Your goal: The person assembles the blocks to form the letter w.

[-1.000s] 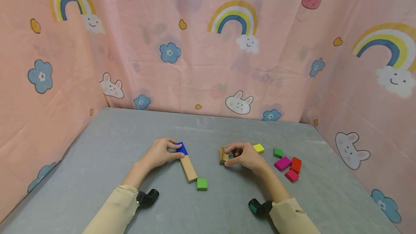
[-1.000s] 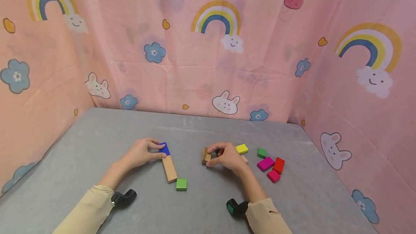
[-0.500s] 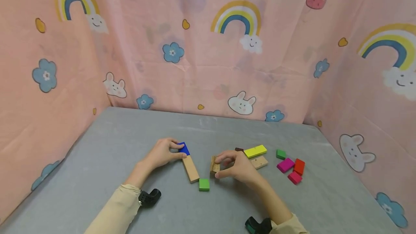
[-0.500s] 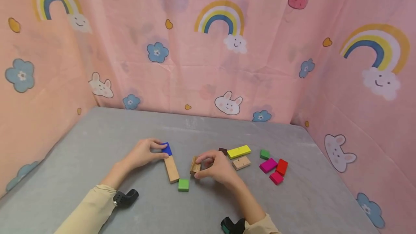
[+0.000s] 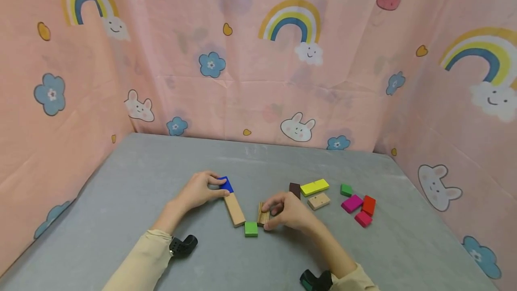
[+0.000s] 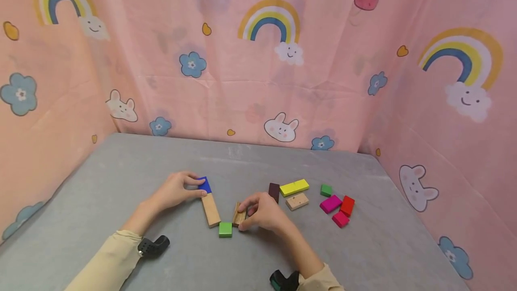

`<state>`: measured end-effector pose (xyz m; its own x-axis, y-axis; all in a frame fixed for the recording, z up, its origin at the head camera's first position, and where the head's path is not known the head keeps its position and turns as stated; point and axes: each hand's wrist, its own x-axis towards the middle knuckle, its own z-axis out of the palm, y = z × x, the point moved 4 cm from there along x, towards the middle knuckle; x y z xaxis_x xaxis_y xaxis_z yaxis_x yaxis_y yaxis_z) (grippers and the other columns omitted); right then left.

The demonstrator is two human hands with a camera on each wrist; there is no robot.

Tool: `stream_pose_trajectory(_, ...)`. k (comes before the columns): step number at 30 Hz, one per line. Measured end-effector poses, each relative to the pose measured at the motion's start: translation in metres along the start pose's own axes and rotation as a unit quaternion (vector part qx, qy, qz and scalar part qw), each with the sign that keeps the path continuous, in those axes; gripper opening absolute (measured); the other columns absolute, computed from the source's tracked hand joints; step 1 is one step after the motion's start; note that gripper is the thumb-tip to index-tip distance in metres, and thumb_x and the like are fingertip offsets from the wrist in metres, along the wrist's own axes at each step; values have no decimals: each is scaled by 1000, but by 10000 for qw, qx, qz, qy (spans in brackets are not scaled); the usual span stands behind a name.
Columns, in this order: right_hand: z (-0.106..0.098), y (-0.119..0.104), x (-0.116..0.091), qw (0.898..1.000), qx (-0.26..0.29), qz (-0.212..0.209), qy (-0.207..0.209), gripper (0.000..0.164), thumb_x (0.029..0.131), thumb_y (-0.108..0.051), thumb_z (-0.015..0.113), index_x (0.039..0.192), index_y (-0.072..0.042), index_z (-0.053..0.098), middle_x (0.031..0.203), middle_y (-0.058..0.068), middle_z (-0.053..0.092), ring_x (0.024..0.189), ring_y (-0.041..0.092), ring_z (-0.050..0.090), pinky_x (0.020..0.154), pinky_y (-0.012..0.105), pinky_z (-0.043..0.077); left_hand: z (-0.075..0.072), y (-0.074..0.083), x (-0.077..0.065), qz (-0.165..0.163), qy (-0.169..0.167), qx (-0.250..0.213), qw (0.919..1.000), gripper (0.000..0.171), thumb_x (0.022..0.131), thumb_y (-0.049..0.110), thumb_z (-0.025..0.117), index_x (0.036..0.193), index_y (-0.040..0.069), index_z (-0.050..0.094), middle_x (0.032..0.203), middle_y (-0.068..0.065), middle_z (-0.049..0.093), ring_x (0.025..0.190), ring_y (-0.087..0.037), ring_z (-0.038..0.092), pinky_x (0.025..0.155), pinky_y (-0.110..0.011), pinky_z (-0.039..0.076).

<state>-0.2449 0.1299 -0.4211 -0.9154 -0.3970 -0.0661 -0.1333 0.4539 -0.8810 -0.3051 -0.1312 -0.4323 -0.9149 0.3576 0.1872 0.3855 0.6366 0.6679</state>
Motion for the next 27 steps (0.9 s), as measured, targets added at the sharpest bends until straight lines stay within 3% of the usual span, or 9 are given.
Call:
stream_pose_trajectory(13, 1, 0, -1, 9997, 139, 85, 175, 31, 66, 3, 88, 93, -2, 73, 96, 7, 64, 80, 22, 58, 64, 32, 48, -1, 1, -1, -8, -48, -12, 10000, 47, 84, 35, 80, 119, 5, 72, 128, -14, 60, 125, -37, 49, 101, -52, 41)
stream_pose_trajectory(27, 2, -2, 0, 9998, 77, 71, 179, 29, 67, 3, 88, 92, -2, 74, 111, 6, 65, 81, 22, 59, 66, 30, 48, 0, 2, -1, -11, -34, 40, 10000, 46, 84, 34, 80, 118, 5, 72, 126, -13, 61, 123, -37, 51, 100, -52, 42)
